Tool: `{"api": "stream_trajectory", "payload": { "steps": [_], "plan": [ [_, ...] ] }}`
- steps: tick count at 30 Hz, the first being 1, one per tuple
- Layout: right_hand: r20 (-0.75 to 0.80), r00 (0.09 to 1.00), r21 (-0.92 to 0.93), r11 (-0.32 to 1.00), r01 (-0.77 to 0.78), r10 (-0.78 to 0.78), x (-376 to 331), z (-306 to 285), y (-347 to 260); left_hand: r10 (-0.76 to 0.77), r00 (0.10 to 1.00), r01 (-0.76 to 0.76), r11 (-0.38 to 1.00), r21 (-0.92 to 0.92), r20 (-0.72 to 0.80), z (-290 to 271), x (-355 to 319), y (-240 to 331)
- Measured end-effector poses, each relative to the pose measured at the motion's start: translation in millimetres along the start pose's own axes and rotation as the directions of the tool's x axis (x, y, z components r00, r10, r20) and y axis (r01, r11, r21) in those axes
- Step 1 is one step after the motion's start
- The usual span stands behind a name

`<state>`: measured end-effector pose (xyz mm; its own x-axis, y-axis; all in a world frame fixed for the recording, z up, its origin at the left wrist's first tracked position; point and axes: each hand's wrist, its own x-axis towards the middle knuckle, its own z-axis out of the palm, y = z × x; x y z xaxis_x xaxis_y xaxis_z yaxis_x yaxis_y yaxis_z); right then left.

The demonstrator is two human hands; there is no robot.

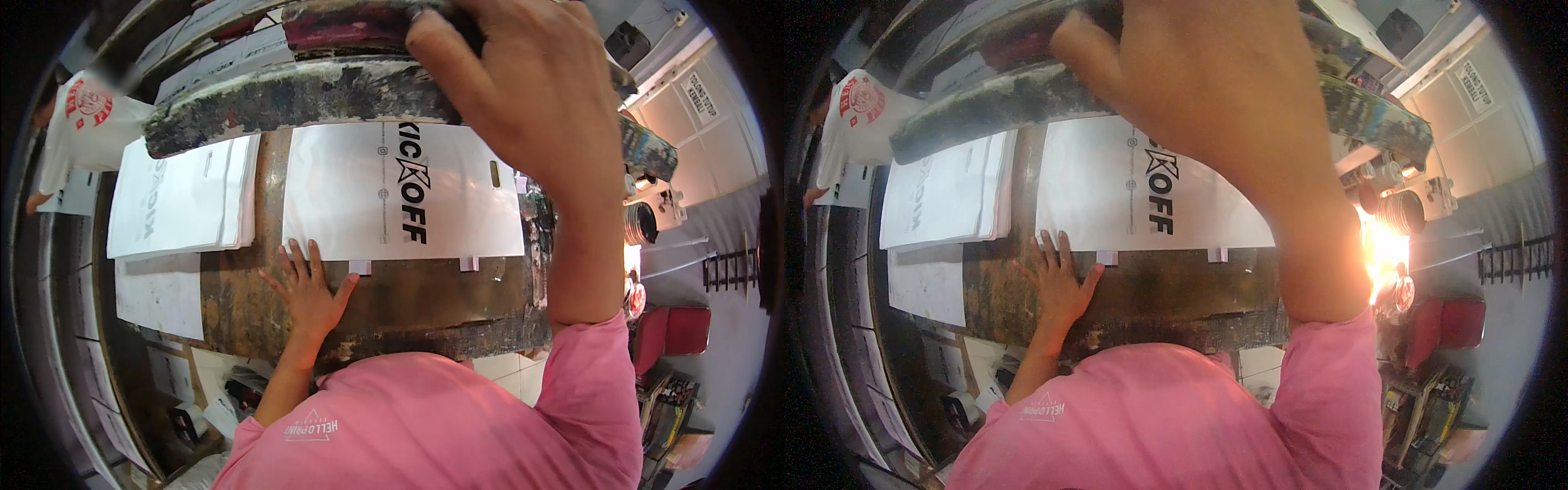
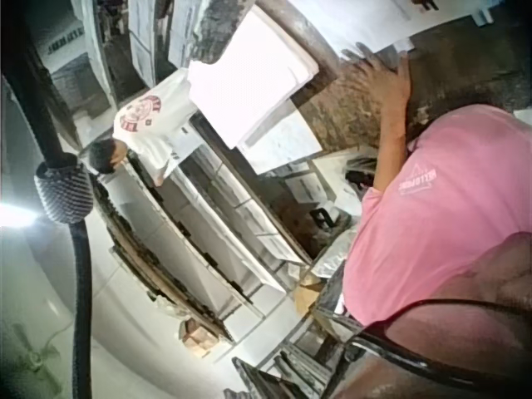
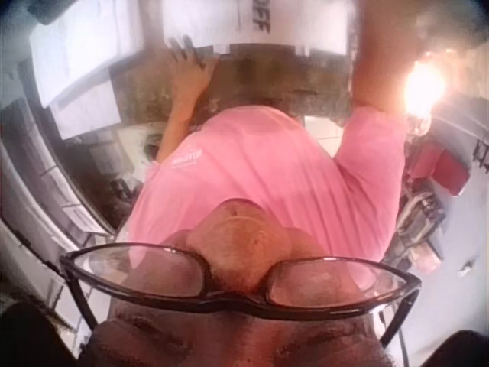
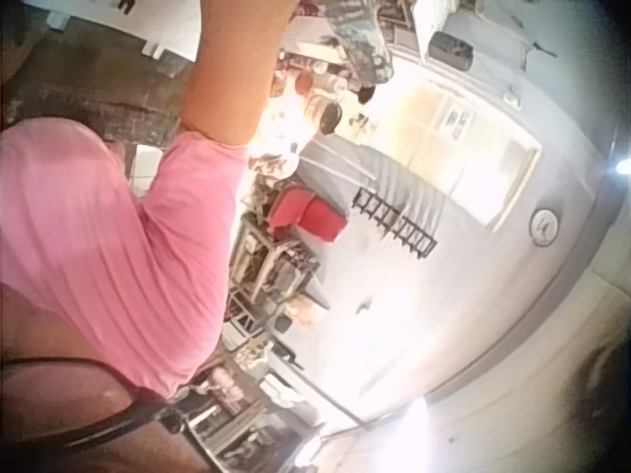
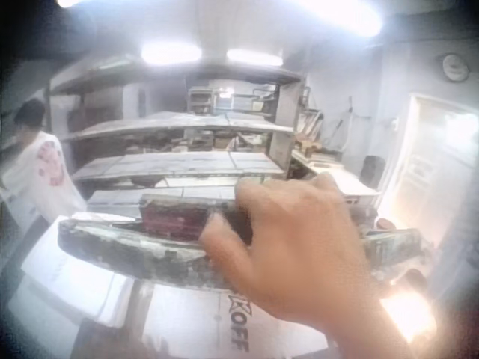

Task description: The person performs screen printing on white bags, using a squeegee to apply black ink through a screen and then stacking the printed bags on a nearby shelf.

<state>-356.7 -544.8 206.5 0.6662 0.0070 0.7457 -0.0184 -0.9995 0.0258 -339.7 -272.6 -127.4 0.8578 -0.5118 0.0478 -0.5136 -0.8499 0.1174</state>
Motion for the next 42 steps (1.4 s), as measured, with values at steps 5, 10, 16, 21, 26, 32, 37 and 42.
{"api": "stream_trajectory", "payload": {
  "steps": [5,10,16,21,26,32,37,42],
  "plan": [
    [0.077,0.995,-0.039,0.998,-0.055,0.058,20,6,5,-0.016,0.998,0.019,0.999,-0.042,0.063,-35,18,20],
    [0.165,0.985,0.019,0.998,-0.060,0.056,33,4,22,-0.033,0.924,-0.191,0.823,-0.535,-0.381,-81,72,37],
    [0.127,0.992,0.000,1.000,-0.031,0.030,30,6,23,-0.427,0.863,-0.039,0.479,-0.877,-0.271,-111,85,28],
    [0.083,0.996,-0.005,0.999,-0.035,0.035,24,9,24,-0.535,0.839,-0.008,0.170,-0.985,-0.099,-133,77,-75],
    [0.106,0.990,-0.064,0.994,-0.083,0.090,24,5,17,-0.553,0.831,0.160,0.345,-0.925,-0.062,-157,80,-244],
    [-0.052,0.998,0.003,0.999,-0.043,0.043,13,4,3,-0.639,0.769,0.434,0.552,-0.712,-0.027,-183,114,-400],
    [-0.023,0.993,-0.020,0.993,-0.114,0.114,-1,8,-1,-0.345,0.797,0.118,0.894,-0.432,-0.496,-215,129,-287],
    [0.225,0.973,-0.067,0.997,-0.044,0.058,-86,15,-26,0.294,0.951,-0.007,-0.300,-0.954,-0.100,-159,-2,-49]
  ]
}}
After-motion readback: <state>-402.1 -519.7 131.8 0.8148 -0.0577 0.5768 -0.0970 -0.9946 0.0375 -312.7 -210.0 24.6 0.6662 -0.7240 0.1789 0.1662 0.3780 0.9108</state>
